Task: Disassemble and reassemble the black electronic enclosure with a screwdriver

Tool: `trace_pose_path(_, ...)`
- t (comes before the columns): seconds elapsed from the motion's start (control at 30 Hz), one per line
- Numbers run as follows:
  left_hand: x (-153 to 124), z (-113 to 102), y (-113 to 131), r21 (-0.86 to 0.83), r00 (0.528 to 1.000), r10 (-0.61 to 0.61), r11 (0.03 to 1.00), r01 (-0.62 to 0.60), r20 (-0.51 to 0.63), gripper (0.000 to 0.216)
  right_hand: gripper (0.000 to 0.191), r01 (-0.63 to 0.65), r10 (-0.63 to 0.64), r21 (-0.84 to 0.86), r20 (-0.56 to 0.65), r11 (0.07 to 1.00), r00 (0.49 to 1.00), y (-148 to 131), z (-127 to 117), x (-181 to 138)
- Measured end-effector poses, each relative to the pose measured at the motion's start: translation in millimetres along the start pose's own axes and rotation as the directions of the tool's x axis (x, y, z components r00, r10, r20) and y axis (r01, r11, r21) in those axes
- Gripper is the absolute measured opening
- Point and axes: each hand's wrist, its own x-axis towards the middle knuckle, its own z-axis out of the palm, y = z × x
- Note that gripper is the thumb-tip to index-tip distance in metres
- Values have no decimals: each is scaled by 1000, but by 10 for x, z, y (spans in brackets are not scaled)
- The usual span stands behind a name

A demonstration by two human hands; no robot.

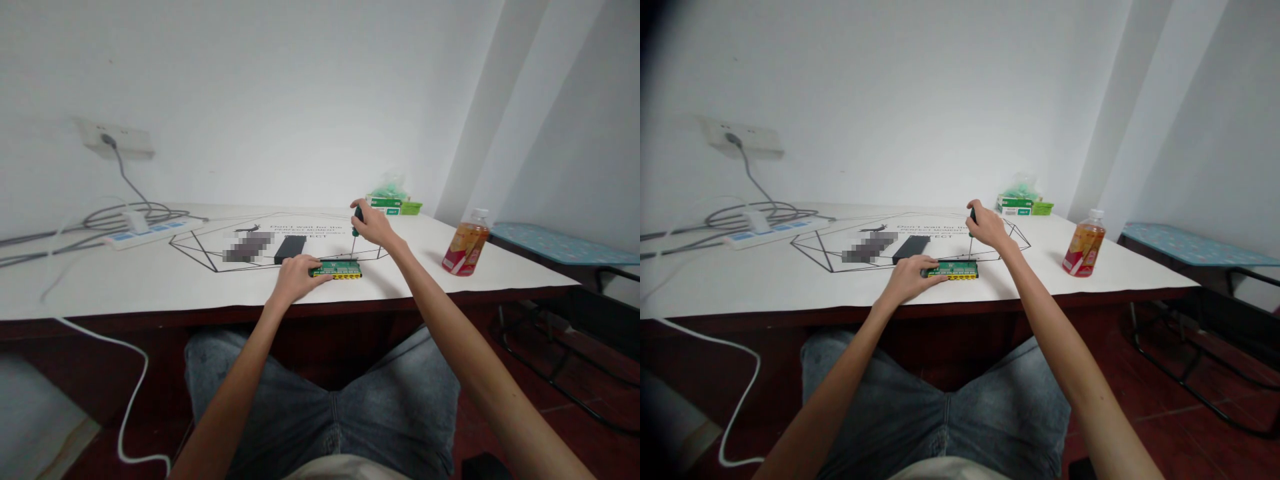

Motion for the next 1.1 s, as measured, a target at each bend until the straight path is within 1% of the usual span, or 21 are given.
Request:
trace_pose_path(0.07,0,-6,6,0,1000,-6,1000,6,2,36,32,41,-41,-12,3,999,999,-9,-46,2)
trace_pose_path(0.13,-1,-14,11,-4,1000,-13,1000,13,11,37,30,52,-51,-50,26,997,998,-31,-111,1)
trace_pose_path(0.23,-3,-24,14,-13,999,-19,1000,20,28,39,30,0,12,-93,134,996,991,-72,-235,14)
trace_pose_path(0.3,-5,-29,15,-13,999,-19,1000,19,30,40,32,-40,55,-72,220,997,974,-93,-320,31)
trace_pose_path(0.33,-5,-31,17,-11,999,-16,1000,17,30,40,33,-49,60,-49,256,998,965,-101,-356,39)
trace_pose_path(0.4,-5,-34,22,-9,1000,-12,1000,12,29,40,30,-38,42,-20,290,999,956,-119,-409,46)
trace_pose_path(0.5,-6,-39,31,-9,999,-16,1000,16,31,39,30,-9,28,-68,284,998,958,-162,-426,42)
trace_pose_path(0.6,-6,-42,35,-11,999,-22,1000,22,34,40,34,-65,102,-137,280,988,954,-205,-403,49)
trace_pose_path(0.67,-6,-40,31,-12,999,-24,1000,24,36,40,30,-111,146,-128,309,986,940,-216,-394,69)
trace_pose_path(0.7,-5,-39,28,-12,999,-24,1000,24,36,40,27,-119,145,-98,331,988,932,-214,-393,81)
trace_pose_path(0.73,-5,-37,24,-12,999,-21,1000,22,37,40,25,-114,129,-63,344,991,930,-210,-393,94)
trace_pose_path(0.8,-4,-34,19,-11,999,-16,1000,16,34,40,21,-67,70,-21,328,998,942,-200,-393,114)
trace_pose_path(0.87,-4,-33,19,-15,1000,-12,1000,12,28,40,20,-5,20,-52,280,999,960,-199,-386,126)
trace_pose_path(0.93,-4,-33,22,-26,1000,-12,1000,13,23,40,26,16,14,-116,249,993,968,-213,-374,131)
trace_pose_path(1.03,-5,-35,29,-36,1000,-12,999,12,19,40,35,-42,78,-149,243,988,967,-237,-361,137)
trace_pose_path(1.1,-5,-36,31,-34,1000,-9,999,10,19,39,32,-96,126,-122,270,988,955,-234,-367,143)
